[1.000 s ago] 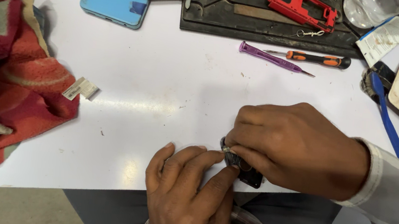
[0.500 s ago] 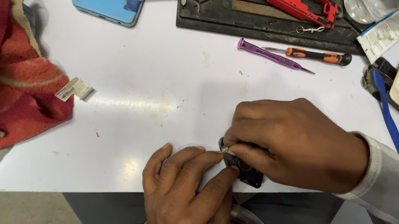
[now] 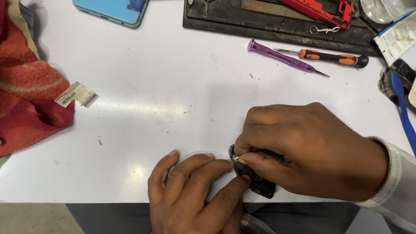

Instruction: The person works on a disassembled mobile phone at a cluttered workbench, repeatedly pressing and adjusting internal components with their fingers. They rotate the phone to access different areas and continue manipulating the internal parts throughout the clip.

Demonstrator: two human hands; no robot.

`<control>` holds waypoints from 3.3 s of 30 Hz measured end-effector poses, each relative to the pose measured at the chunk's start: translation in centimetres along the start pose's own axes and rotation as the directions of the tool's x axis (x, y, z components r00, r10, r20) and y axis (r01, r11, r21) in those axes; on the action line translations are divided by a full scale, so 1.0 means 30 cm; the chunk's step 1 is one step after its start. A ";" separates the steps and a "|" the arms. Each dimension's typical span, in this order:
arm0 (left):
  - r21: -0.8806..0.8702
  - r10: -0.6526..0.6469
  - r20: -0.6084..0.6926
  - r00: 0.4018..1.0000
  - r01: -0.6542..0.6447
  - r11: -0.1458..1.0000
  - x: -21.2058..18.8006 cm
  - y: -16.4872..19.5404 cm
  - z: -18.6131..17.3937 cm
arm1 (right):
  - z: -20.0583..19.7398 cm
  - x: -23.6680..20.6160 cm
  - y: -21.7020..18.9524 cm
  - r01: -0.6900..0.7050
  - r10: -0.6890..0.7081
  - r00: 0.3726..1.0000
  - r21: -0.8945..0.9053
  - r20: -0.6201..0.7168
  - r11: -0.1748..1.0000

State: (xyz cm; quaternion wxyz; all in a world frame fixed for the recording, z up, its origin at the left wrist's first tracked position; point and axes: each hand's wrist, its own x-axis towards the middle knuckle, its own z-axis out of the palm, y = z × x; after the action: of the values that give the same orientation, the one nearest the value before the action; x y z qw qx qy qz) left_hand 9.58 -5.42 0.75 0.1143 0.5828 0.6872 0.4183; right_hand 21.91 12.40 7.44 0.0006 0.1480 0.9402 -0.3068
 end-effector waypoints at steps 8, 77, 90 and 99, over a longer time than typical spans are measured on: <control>0.000 0.028 0.013 1.000 -0.028 1.000 -0.003 -0.012 -0.001 | 0.013 0.004 0.003 0.009 -0.009 1.000 0.005 -0.015 1.000; -0.115 0.084 -0.004 0.996 -0.084 0.990 -0.022 -0.030 -0.004 | 0.009 0.004 -0.012 -0.256 0.249 0.962 0.049 0.114 0.965; -0.119 0.078 -0.011 0.997 -0.079 0.990 -0.024 -0.029 -0.002 | 0.004 0.010 -0.018 -0.226 0.229 0.967 -0.042 0.111 0.973; -0.100 0.093 -0.001 0.996 -0.093 0.991 -0.023 -0.031 -0.010 | 0.021 0.000 -0.021 -0.189 0.193 0.980 -0.060 0.058 0.980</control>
State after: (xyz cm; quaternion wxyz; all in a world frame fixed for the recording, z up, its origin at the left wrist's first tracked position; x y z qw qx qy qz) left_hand 8.94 -6.14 0.05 0.1248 0.6086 0.6372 0.4561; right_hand 21.69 11.55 7.31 0.0637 0.2277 0.9291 -0.2842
